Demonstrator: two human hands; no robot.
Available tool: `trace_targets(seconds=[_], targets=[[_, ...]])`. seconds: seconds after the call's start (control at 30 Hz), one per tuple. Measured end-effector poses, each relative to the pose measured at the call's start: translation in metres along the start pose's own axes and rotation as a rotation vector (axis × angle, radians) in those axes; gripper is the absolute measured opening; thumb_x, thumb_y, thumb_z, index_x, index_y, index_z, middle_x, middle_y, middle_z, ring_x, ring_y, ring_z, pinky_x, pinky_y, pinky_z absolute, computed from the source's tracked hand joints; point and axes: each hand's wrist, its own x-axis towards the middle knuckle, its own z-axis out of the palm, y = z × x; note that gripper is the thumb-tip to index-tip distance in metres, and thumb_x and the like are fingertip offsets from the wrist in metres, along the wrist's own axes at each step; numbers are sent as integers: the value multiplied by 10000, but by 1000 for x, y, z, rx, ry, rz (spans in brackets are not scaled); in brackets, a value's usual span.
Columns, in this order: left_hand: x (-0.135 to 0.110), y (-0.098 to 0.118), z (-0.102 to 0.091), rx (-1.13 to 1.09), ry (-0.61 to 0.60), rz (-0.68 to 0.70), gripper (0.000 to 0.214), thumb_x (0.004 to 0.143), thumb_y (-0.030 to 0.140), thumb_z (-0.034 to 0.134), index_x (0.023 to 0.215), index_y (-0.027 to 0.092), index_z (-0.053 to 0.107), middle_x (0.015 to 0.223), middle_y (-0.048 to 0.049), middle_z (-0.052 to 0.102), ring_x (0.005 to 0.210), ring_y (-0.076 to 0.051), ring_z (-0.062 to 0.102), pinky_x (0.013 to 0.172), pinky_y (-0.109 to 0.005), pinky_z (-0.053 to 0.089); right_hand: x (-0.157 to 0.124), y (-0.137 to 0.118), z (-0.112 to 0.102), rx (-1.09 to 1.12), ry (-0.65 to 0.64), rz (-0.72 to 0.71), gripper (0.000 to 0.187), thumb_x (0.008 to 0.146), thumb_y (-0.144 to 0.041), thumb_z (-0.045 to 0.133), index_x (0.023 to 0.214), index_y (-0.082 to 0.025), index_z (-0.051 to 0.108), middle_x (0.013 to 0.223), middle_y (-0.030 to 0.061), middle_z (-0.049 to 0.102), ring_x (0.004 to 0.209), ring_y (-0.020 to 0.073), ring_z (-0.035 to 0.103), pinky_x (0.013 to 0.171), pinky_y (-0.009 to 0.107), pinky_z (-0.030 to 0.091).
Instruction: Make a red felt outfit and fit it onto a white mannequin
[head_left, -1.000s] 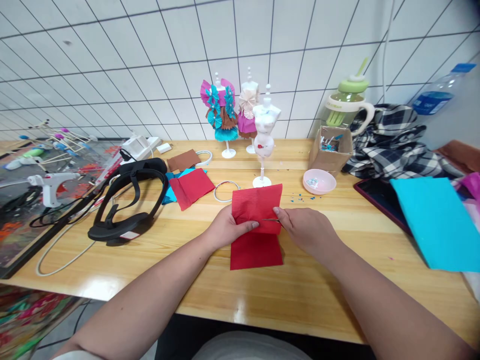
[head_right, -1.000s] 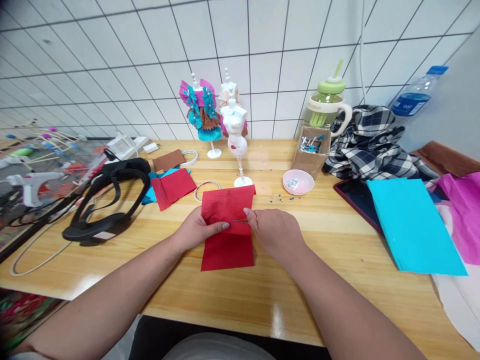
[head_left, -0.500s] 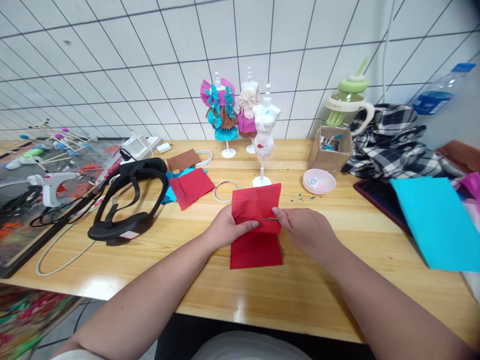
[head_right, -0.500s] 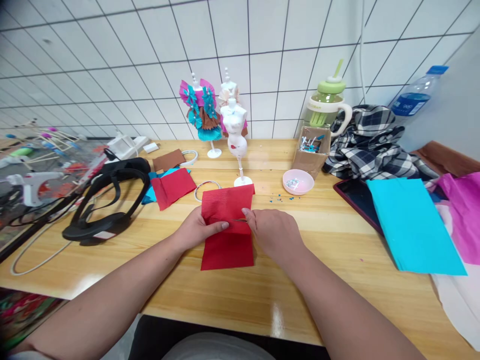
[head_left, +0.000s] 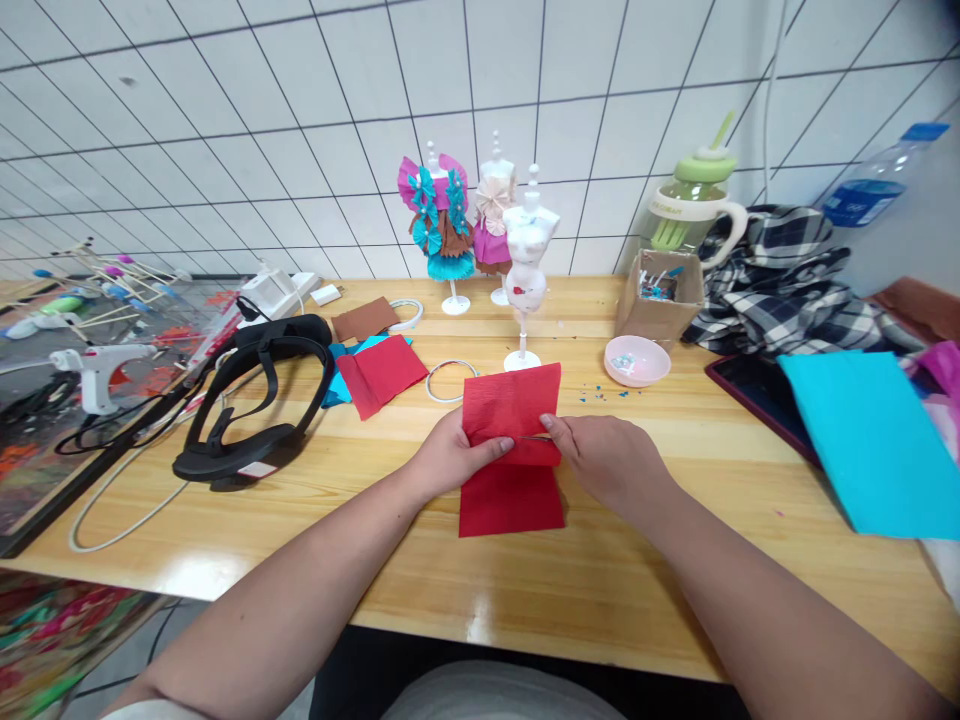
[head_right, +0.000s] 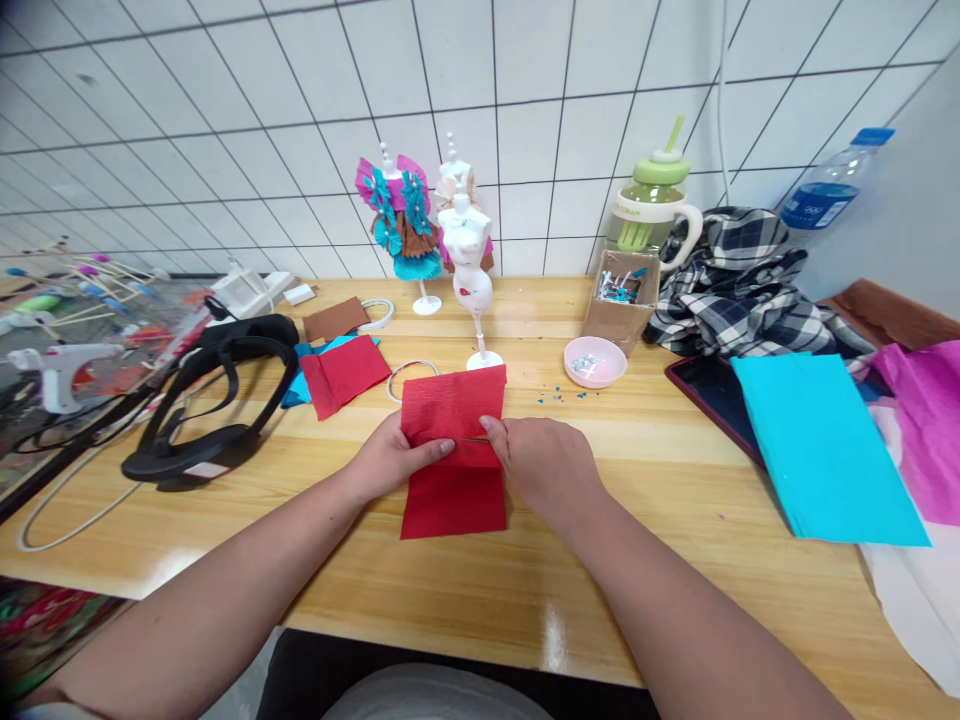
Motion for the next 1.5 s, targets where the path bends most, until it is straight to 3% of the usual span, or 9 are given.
trace_targets(seconds=[0.73, 1.5], targets=[[0, 1, 0, 33, -4, 11, 382, 770, 354, 725, 1062, 125, 634, 1110, -120, 700, 1015, -277, 656, 879, -381, 520, 0, -2, -3, 61, -55, 10, 591, 1008, -466, 179, 791, -232, 676, 826, 55, 740, 765, 205, 684, 563, 274, 348], [-2, 5, 3, 60, 11, -29, 428, 761, 400, 729, 1084, 137, 631, 1127, -122, 700, 1033, -292, 653, 891, -403, 522, -2, -5, -1, 54, 21, -50, 588, 1021, -437, 212, 771, -199, 688, 801, 61, 743, 769, 194, 690, 577, 265, 358]])
